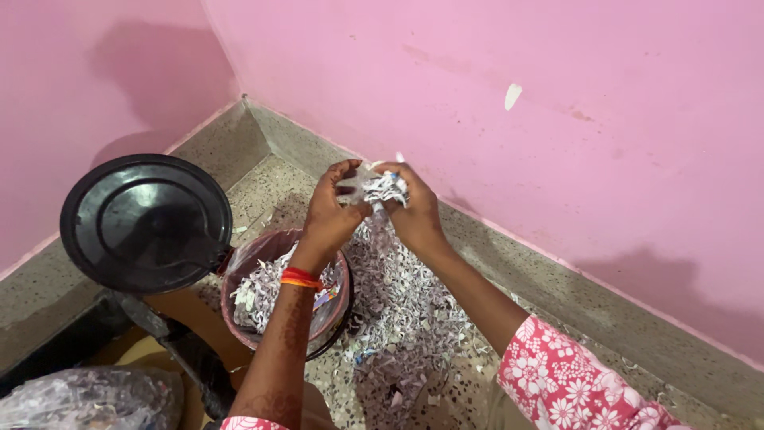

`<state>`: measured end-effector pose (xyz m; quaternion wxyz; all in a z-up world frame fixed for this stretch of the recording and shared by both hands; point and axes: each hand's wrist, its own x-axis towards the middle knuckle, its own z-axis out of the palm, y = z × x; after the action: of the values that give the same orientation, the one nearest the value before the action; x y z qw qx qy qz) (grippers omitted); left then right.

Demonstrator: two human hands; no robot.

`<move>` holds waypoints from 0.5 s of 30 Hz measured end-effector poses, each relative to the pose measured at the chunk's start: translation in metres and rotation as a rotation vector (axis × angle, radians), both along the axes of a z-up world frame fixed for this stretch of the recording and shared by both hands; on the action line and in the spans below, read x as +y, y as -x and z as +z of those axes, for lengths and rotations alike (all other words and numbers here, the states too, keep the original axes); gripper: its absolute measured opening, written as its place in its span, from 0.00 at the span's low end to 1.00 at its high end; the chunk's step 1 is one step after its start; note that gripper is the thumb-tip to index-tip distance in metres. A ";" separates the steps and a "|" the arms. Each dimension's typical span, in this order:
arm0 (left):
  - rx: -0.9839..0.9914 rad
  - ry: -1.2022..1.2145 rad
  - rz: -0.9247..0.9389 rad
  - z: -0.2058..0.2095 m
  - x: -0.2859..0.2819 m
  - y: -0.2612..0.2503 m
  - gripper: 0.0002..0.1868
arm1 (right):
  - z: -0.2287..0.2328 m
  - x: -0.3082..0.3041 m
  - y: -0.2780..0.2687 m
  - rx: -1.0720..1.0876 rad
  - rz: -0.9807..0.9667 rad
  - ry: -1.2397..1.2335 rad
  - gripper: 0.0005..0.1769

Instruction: The person sits on the floor and repeatedly picks up handfuls of shredded paper, separating small items and placing the shredded paper into a small bucket. The person also wipes the wall and floor with their hands and adjusts a plastic liner inside the bucket.

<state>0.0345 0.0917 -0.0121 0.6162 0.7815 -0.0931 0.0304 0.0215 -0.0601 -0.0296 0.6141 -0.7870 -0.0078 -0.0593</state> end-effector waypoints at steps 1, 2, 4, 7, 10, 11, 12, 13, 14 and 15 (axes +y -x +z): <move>-0.010 -0.085 0.001 0.004 0.002 0.002 0.43 | 0.001 -0.002 -0.002 -0.123 -0.015 -0.005 0.29; -0.020 -0.168 0.001 0.007 0.004 0.003 0.48 | 0.003 -0.004 -0.004 -0.246 -0.028 -0.006 0.33; 0.059 -0.231 -0.054 0.011 0.004 0.007 0.58 | 0.004 -0.007 -0.007 -0.255 -0.027 -0.131 0.38; 0.209 -0.178 -0.197 0.009 -0.001 0.011 0.68 | 0.001 -0.008 -0.009 -0.027 0.057 -0.448 0.35; 0.110 -0.137 -0.249 0.000 -0.004 0.009 0.62 | -0.005 -0.012 -0.009 -0.043 0.195 -0.610 0.29; 0.074 -0.122 -0.246 -0.004 -0.004 0.008 0.57 | -0.007 -0.014 -0.010 -0.044 0.209 -0.636 0.28; 0.038 -0.107 -0.244 -0.008 -0.003 0.005 0.52 | -0.008 -0.016 -0.011 -0.046 0.221 -0.663 0.26; 0.092 -0.008 -0.264 -0.013 -0.002 0.003 0.44 | -0.010 -0.019 -0.012 -0.060 0.227 -0.652 0.25; 0.146 0.091 -0.284 -0.016 0.000 0.000 0.36 | -0.011 -0.021 -0.013 -0.075 0.233 -0.643 0.24; 0.199 0.190 -0.303 -0.020 0.001 -0.002 0.29 | -0.012 -0.024 -0.014 -0.090 0.239 -0.633 0.23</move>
<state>0.0369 0.0930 -0.0321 0.6910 0.6958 -0.1449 -0.1314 0.0356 -0.0838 -0.0414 0.8295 -0.5474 -0.1084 -0.0211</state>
